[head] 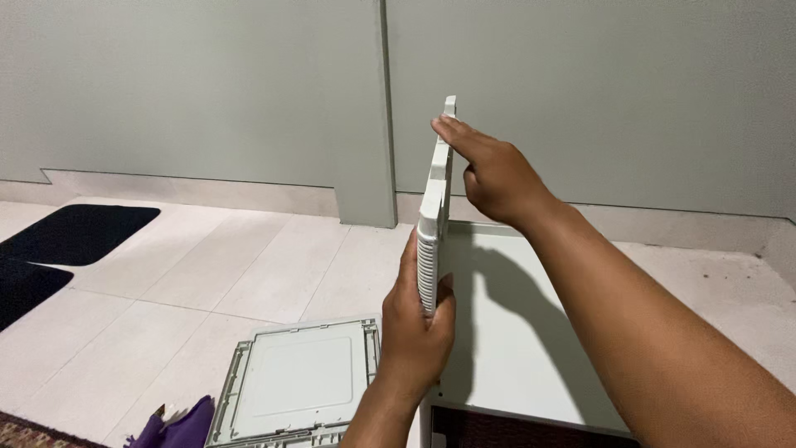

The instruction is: The person assembles a modular plastic storage cabinet by hand. They attach side panels, a back panel, a top lid, and a front door to a base unit, snapping each piece into place to form a complete cabinet.

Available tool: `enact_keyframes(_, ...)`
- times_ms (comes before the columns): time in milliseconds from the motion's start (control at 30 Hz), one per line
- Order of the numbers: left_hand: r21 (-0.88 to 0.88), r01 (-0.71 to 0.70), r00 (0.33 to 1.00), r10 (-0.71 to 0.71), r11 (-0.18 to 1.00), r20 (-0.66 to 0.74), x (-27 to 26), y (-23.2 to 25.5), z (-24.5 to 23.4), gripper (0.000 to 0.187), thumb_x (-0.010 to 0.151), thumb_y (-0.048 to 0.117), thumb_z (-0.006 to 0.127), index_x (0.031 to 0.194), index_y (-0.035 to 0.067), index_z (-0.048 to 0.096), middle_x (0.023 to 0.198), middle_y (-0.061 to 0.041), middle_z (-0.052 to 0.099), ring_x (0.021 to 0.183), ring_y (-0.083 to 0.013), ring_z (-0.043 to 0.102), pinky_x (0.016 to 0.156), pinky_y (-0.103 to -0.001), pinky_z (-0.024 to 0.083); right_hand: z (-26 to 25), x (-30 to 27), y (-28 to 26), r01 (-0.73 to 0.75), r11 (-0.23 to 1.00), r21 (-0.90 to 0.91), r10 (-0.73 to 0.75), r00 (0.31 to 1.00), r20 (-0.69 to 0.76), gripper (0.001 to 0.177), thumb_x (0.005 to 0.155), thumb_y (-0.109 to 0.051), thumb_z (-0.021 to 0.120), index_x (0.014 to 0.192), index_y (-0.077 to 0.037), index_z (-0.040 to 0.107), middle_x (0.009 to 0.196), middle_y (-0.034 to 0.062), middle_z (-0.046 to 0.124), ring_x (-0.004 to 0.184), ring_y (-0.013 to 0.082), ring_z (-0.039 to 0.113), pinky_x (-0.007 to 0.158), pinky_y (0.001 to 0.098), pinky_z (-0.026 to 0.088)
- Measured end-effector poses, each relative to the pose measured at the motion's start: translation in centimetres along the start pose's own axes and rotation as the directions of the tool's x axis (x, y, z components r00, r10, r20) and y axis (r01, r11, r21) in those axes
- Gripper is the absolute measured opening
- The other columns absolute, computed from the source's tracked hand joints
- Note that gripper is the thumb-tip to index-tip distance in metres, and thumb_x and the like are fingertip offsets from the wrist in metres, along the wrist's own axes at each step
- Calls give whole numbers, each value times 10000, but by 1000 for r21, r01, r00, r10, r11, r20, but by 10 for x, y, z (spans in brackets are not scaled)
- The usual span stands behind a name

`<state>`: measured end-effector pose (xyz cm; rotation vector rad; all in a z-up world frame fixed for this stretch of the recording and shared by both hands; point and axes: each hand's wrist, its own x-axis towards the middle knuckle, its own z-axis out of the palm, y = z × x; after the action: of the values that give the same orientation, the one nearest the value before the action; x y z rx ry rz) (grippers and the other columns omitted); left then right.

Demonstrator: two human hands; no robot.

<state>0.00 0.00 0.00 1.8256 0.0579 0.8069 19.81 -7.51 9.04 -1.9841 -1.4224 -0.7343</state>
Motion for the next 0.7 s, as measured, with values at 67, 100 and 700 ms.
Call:
enact_keyframes(67, 25, 125, 992, -126, 992, 16, -2, 7, 0, 835, 837, -49, 477, 1609, 188, 263, 1092, -118, 734, 894, -189, 755, 765, -318, 613, -6, -13, -16, -12, 1000, 0, 12, 1000, -15, 779, 784, 170, 432, 1464, -193, 539, 1515, 50, 559, 1363, 249, 546, 1150, 352, 448)
enact_keyframes(100, 39, 192, 981, -193, 981, 25, -3, 10, 0, 846, 833, -49, 475, 1611, 204, 261, 1044, -110, 738, 819, -182, 755, 719, -327, 615, -7, -18, -22, -22, 1000, 2, 22, 1000, -19, 774, 790, 167, 435, 1450, -219, 555, 1494, 39, 584, 1327, 250, 583, 1122, 344, 483)
enact_keyframes(700, 161, 313, 948, -318, 936, 4, -30, -19, 7, 688, 863, -41, 509, 1506, 185, 415, 965, -84, 734, 830, -171, 755, 748, -350, 639, -10, -21, -44, 85, 995, -58, -91, 989, -120, 744, 775, 199, 422, 1383, -166, 647, 1420, 71, 644, 1379, 319, 530, 1153, 436, 423)
